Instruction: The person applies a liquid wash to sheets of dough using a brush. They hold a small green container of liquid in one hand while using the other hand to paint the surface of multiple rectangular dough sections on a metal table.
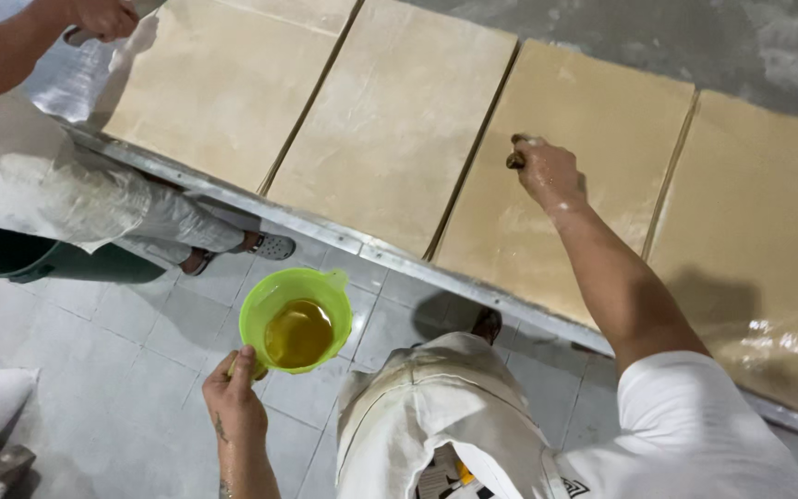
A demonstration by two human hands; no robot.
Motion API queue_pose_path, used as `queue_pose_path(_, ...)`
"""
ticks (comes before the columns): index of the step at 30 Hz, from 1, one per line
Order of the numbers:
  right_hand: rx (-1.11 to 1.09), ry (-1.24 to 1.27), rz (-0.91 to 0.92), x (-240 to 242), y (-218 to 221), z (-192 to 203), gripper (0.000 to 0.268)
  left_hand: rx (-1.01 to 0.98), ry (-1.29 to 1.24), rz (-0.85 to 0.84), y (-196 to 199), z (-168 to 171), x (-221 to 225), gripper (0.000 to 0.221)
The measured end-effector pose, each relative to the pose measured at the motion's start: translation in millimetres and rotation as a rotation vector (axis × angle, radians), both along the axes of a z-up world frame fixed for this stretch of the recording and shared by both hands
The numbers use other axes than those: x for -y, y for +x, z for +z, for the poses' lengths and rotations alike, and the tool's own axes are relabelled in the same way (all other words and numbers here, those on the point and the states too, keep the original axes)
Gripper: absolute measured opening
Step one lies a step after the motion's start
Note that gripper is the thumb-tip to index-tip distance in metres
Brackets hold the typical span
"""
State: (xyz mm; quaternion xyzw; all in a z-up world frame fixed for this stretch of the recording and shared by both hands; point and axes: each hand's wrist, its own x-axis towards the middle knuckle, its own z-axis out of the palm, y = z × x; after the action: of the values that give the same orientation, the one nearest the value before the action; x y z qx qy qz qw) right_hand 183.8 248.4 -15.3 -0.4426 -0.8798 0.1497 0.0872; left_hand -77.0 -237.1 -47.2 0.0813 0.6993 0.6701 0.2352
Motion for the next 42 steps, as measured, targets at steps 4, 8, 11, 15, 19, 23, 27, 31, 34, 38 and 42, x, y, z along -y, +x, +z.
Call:
queue_pose_path(4,-0.217,-0.423,0.035,89,-5,-41,0.025,-0.043,-0.091,-0.017,-10,-5,15,0.033)
queue_pose_path(8,0.126,-0.126,0.335,193,-12,-71,0.042,-0.051,-0.152,-0.029,-15,-4,17,0.032)
queue_pose_path(11,-0.172,-0.258,0.297,203,-9,-57,0.026,-0.065,-0.16,-0.107,-21,-3,14,0.037)
queue_pose_path(15,0.21,-0.439,-0.161,154,19,10,0.03,-0.046,-0.095,-0.149,-29,-4,-2,0.036)
queue_pose_path(19,0.084,-0.308,-0.368,133,45,56,0.04,-0.018,-0.011,-0.17,-30,-10,-5,0.037)
queue_pose_path(23,-0.208,-0.285,-0.24,163,34,20,0.037,0.009,-0.032,-0.176,-29,-19,-10,0.037)
queue_pose_path(27,-0.163,-0.411,-0.19,160,25,-43,0.032,-0.017,-0.077,-0.19,-31,-23,-3,0.038)
queue_pose_path(31,-0.001,-0.126,-0.424,72,83,-45,0.023,-0.029,-0.034,-0.142,-33,-30,10,0.038)
queue_pose_path(34,0.218,-0.208,-0.773,29,122,-25,0.038,-0.025,-0.029,-0.115,-36,-36,24,0.039)
queue_pose_path(38,-0.02,0.011,-0.625,62,77,-3,0.029,-0.083,-0.074,-0.142,-31,-39,26,0.042)
queue_pose_path(42,0.101,-0.314,-0.207,147,-5,18,0.04,-0.081,-0.095,-0.169,-32,-34,-2,0.038)
